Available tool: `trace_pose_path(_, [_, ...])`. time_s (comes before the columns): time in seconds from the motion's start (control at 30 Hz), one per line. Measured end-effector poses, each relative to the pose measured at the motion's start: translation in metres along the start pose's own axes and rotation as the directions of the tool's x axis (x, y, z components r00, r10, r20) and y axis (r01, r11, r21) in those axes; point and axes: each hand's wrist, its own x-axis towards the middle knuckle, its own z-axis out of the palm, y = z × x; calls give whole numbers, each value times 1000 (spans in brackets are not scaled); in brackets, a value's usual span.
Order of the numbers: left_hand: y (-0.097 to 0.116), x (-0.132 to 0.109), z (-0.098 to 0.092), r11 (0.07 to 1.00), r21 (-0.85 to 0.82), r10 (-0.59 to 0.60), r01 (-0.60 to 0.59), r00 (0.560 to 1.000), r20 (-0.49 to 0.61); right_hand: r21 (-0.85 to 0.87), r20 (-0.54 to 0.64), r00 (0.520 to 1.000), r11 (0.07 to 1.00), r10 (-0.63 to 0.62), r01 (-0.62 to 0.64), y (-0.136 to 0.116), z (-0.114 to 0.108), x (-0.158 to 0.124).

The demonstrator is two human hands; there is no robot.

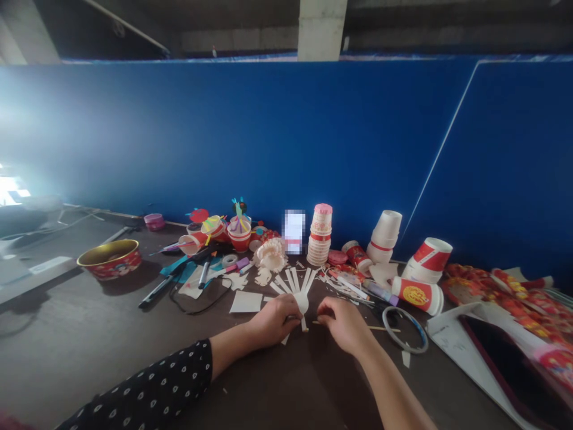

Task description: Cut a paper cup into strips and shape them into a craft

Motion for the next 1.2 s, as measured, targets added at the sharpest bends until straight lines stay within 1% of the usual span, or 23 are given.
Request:
trace_pose_path(0.07, [-1, 0, 1, 1000, 17, -5, 5, 1000, 3, -82, -9, 1000, 997, 13, -14, 4, -1, 0])
trace_pose_path(0.17, [-1, 1, 1, 999, 36, -3, 2, 1000, 4, -191, 19, 999, 980, 51, -47, 7, -1, -2])
trace_pose_path(0.27, [0, 1, 1, 999, 46, 1, -1, 1000, 5, -240, 22, 998, 970, 53, -46, 6, -1, -4])
trace_pose_path(0.37, [1, 1, 0, 999, 49, -5, 5, 1000, -3, -228, 23, 1000, 974, 9, -3, 1, -1, -4])
trace_pose_path(0.53, [4, 1, -1, 998, 62, 3, -2, 1000, -9, -122, 31, 992, 985, -120, 123, -11, 1, -6])
trace_pose_path(0.73, [3, 2, 0, 997, 66, 38, -37, 999, -20, -53, 170, 964, 975, -203, 215, -20, 3, -11])
trace_pose_path(0.87, [1, 2, 2, 996, 75, 42, -40, 999, -31, -63, 222, 947, 965, -233, 253, -23, 1, -14])
trace_pose_path(0.97, [0, 2, 3, 996, 79, 47, -43, 998, -42, -115, 253, 942, 960, -220, 255, -26, 0, -15])
trace_pose_path(1.03, [0, 2, 3, 995, 78, 61, -57, 997, -49, -140, 248, 947, 959, -206, 246, -28, 1, -16])
trace_pose_path(1.2, [0, 2, 3, 995, 70, 70, -66, 996, -57, -123, 224, 950, 960, -220, 251, -31, 4, -16])
